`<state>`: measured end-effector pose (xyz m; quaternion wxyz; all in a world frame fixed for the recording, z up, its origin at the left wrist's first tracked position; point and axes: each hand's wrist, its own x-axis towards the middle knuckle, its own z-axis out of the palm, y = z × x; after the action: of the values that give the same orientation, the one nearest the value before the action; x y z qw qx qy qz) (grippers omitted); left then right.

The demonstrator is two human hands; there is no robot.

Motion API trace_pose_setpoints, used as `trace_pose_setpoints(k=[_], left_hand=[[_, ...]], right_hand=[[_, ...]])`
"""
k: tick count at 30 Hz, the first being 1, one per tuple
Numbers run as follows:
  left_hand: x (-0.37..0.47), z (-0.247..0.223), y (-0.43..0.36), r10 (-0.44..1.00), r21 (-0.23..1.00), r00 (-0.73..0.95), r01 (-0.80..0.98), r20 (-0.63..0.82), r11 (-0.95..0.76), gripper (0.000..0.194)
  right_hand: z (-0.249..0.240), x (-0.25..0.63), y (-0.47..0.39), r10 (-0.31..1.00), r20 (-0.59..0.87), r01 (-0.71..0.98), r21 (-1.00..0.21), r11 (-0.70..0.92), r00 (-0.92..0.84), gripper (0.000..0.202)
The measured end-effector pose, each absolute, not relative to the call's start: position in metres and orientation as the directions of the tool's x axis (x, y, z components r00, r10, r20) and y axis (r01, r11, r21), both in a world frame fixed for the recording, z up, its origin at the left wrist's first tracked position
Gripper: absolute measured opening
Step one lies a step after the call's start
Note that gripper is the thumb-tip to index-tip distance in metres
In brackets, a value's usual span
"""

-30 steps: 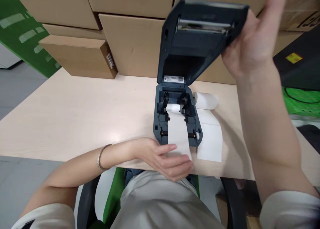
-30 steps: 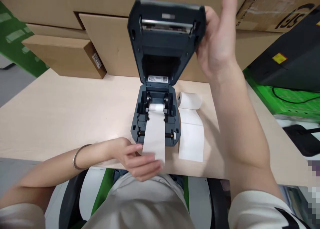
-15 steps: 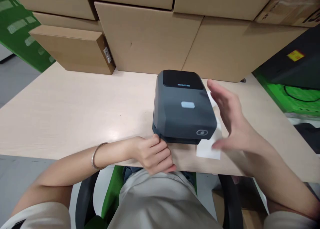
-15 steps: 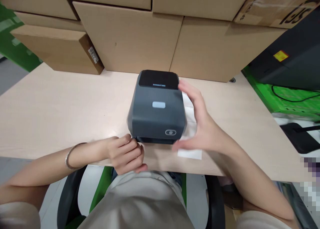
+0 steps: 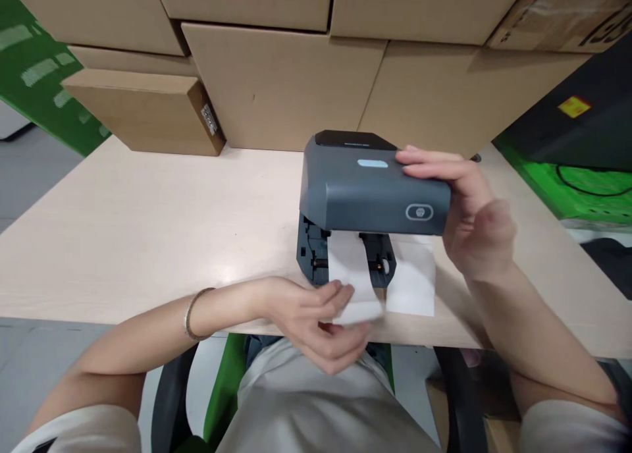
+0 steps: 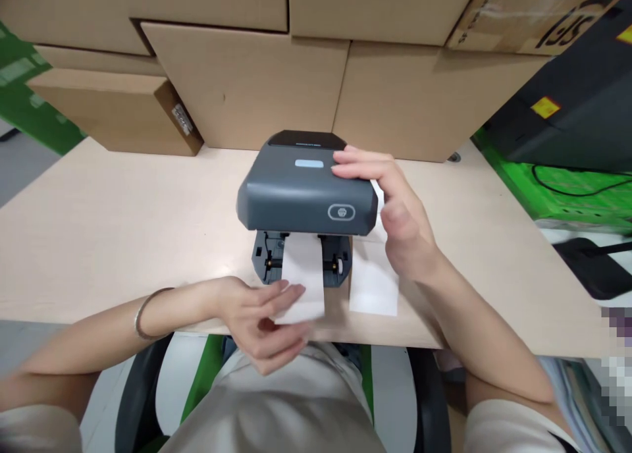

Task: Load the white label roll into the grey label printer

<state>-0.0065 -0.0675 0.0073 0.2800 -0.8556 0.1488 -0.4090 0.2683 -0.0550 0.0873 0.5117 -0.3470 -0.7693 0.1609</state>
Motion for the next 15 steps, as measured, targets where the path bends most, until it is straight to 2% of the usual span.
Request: trace_pose_setpoints(k=[3, 4, 6, 8, 10, 12, 13, 14, 15], left_hand=[[-0.007, 0.007, -0.068, -0.586, -0.648, 0.628, -0.165, 0.512, -0.744, 0.032], [-0.008, 0.007, -0.068, -0.597, -0.648, 0.631, -0.189, 0.495, -0.738, 0.035], [-0.007, 0.01, -0.068, -0.607, -0.647, 0.635, -0.212, 0.478, -0.732, 0.036], [-0.006, 0.012, -0.068, -0.605, -0.633, 0.639, -0.23, 0.475, -0.739, 0.034], [-0.006, 0.009, -0.068, -0.604, -0.567, 0.628, -0.295, 0.492, -0.769, 0.027], [-0.006, 0.0, -0.071, -0.535, -0.387, 0.609, -0.37, 0.585, -0.845, 0.017], [-0.008, -0.006, -0.073, -0.426, -0.23, 0.614, -0.374, 0.664, -0.898, 0.011], [-0.01, -0.013, -0.074, -0.181, -0.002, 0.616, -0.28, 0.767, -0.96, 0.014], [-0.012, -0.019, -0.074, 0.152, 0.252, 0.594, -0.088, 0.79, -0.964, 0.024]], right_hand=[[0.071, 0.262, -0.062, 0.796, 0.595, 0.381, -0.714, 0.588, -0.113, 0.036], [0.064, 0.262, -0.065, 0.828, 0.556, 0.377, -0.753, 0.54, -0.075, 0.036], [0.054, 0.264, -0.071, 0.905, 0.425, 0.345, -0.847, 0.405, -0.02, 0.066], [0.049, 0.268, -0.078, 0.98, 0.201, 0.313, -0.93, 0.194, -0.012, 0.101], [0.049, 0.27, -0.085, 0.998, -0.046, 0.289, -0.957, -0.03, -0.048, 0.12], [0.051, 0.269, -0.09, 0.976, -0.193, 0.246, -0.955, -0.163, -0.099, 0.123], [0.052, 0.268, -0.092, 0.965, -0.227, 0.214, -0.957, -0.196, -0.132, 0.12], [0.052, 0.266, -0.094, 0.955, -0.245, 0.177, -0.96, -0.216, -0.168, 0.114], [0.051, 0.264, -0.096, 0.945, -0.258, 0.142, -0.962, -0.232, -0.203, 0.108]])
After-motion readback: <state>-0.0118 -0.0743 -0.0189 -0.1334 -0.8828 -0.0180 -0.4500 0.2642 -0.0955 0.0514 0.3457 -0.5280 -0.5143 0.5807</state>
